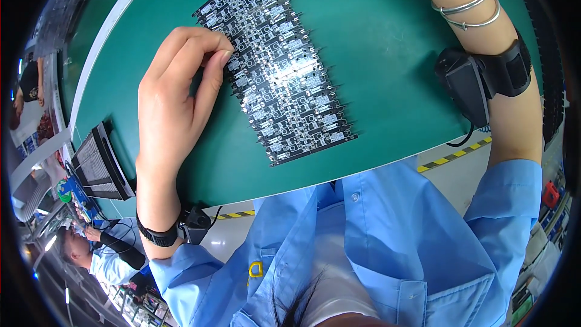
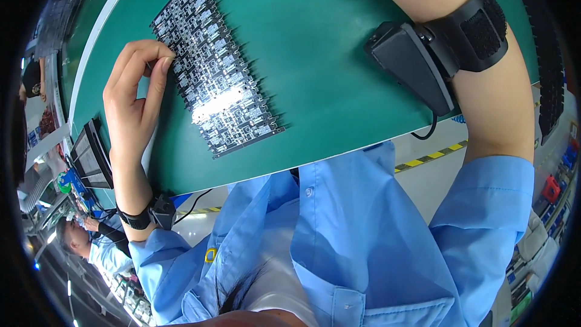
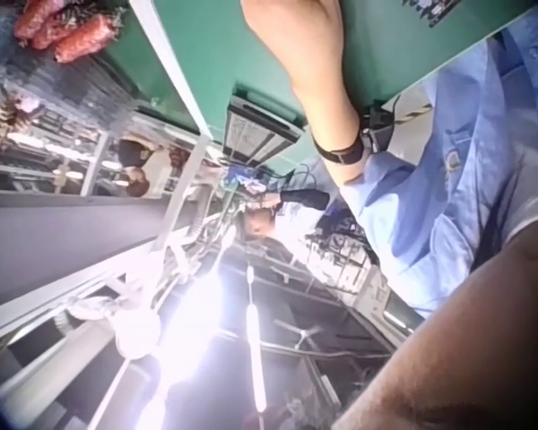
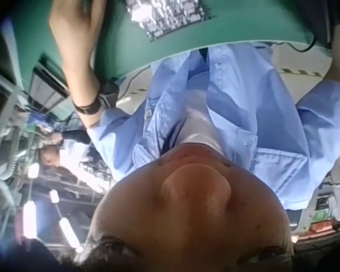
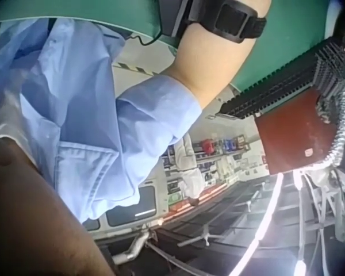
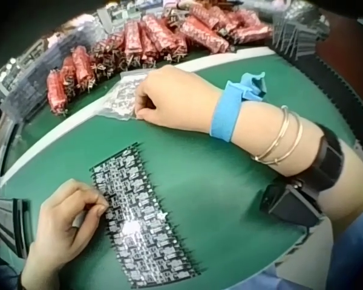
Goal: The person picks up small components from a bag and places them onto a circuit board panel by hand. After filling the panel, the person moves it onto a tray and retrieves a new panel to repeat the process.
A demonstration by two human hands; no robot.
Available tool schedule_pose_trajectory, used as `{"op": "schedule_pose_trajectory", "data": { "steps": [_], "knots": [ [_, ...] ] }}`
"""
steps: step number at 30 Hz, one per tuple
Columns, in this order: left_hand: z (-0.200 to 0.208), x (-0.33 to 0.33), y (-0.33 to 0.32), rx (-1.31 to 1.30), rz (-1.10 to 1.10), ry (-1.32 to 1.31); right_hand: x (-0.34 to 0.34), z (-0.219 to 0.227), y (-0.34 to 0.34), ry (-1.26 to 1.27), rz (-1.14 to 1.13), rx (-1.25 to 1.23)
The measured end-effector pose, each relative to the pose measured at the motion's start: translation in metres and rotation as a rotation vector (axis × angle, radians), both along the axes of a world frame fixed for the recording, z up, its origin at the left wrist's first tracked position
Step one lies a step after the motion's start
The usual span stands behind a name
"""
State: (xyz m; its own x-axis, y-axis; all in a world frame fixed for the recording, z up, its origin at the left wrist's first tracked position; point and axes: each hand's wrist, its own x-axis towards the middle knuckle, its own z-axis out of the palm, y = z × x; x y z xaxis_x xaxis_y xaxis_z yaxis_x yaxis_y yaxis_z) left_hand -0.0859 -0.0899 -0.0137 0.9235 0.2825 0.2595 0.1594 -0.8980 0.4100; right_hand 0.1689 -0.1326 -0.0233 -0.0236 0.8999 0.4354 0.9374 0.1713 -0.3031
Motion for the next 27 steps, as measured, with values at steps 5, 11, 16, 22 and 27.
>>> {"op": "schedule_pose_trajectory", "data": {
  "steps": [5, 11, 16, 22, 27],
  "knots": [
    [0.002, 0.001, -0.003, -0.013, 0.021, 0.021, -0.006, 0.003, 0.000, 0.015, -0.041, -0.014],
    [0.000, 0.000, -0.003, 0.033, -0.013, -0.005, -0.002, -0.001, 0.003, -0.064, -0.110, -0.148],
    [-0.001, -0.004, -0.003, 0.099, -0.028, -0.021, -0.003, 0.002, 0.002, -0.058, -0.072, -0.153],
    [-0.001, -0.003, -0.005, 0.149, -0.031, -0.046, 0.002, -0.002, -0.002, 0.053, 0.018, 0.073],
    [0.002, -0.014, -0.004, 0.285, -0.080, -0.022, 0.002, 0.001, 0.000, 0.103, 0.050, 0.078]
  ]
}}
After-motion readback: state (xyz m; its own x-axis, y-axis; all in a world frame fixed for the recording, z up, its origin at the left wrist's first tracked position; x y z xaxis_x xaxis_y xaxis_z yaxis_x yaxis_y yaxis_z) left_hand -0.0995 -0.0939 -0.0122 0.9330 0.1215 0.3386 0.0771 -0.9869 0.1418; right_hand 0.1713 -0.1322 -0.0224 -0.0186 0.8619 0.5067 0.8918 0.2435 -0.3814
